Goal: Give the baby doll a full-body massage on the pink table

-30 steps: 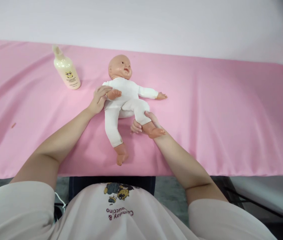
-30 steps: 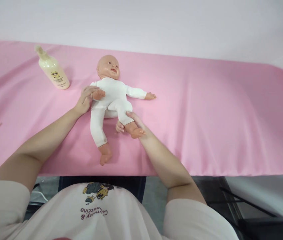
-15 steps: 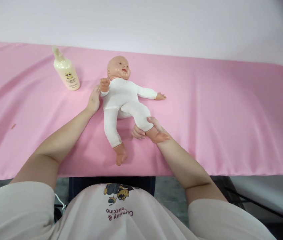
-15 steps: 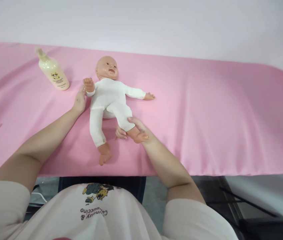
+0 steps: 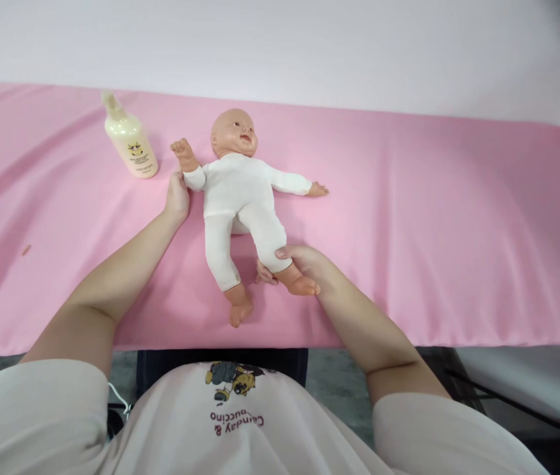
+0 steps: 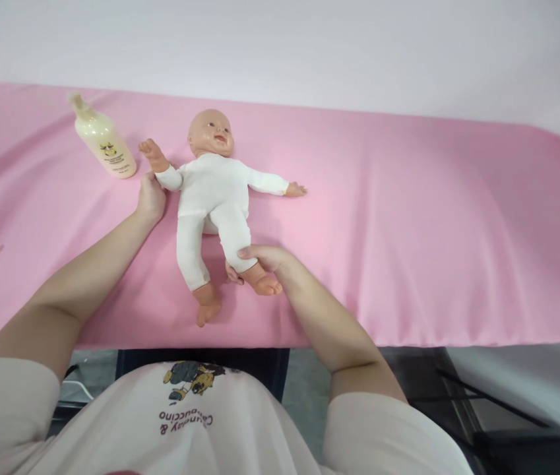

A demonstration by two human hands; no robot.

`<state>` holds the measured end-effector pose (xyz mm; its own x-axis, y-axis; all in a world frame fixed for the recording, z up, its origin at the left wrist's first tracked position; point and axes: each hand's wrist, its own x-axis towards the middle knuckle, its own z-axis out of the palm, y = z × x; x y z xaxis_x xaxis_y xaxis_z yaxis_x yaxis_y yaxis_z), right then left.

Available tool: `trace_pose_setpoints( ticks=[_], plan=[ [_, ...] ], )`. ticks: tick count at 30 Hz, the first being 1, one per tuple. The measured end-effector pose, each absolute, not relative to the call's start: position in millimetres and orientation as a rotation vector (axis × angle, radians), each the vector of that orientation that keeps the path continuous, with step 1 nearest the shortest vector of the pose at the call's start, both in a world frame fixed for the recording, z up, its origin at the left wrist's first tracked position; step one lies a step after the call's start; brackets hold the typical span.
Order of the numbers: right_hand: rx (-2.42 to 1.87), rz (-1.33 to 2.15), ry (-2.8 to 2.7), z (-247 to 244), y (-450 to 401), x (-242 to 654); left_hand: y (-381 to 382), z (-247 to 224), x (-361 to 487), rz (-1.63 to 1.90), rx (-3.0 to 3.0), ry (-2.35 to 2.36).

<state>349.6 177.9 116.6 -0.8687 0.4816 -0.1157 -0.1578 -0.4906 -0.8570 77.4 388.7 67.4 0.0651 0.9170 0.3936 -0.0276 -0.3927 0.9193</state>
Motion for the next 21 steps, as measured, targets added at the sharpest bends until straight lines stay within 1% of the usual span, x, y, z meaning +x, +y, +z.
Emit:
trace_pose_setpoints(
  ticks=[5,9,11,15,21],
  plan=[
    [-0.201,2.373,-1.355,110.9,184.9,352.5,380.7,69.5,78.7,1.471,1.636,0.907],
    [-0.007,2.295,-1.361,104.8,194.8,353.3,368.9,75.8,77.4,1.396,1.900,0.904],
    [-0.041,2.263,-1.344,104.2,197.8,352.2,361.5,81.1,76.3,1.332,2.070,0.924],
    [-0.273,2.176,-1.297,106.6,197.7,347.8,347.0,92.9,76.6,1.241,2.342,0.861],
    [-0.476,2.136,-1.234,101.7,200.4,344.5,340.2,98.0,78.8,1.112,2.570,0.886]
  ],
)
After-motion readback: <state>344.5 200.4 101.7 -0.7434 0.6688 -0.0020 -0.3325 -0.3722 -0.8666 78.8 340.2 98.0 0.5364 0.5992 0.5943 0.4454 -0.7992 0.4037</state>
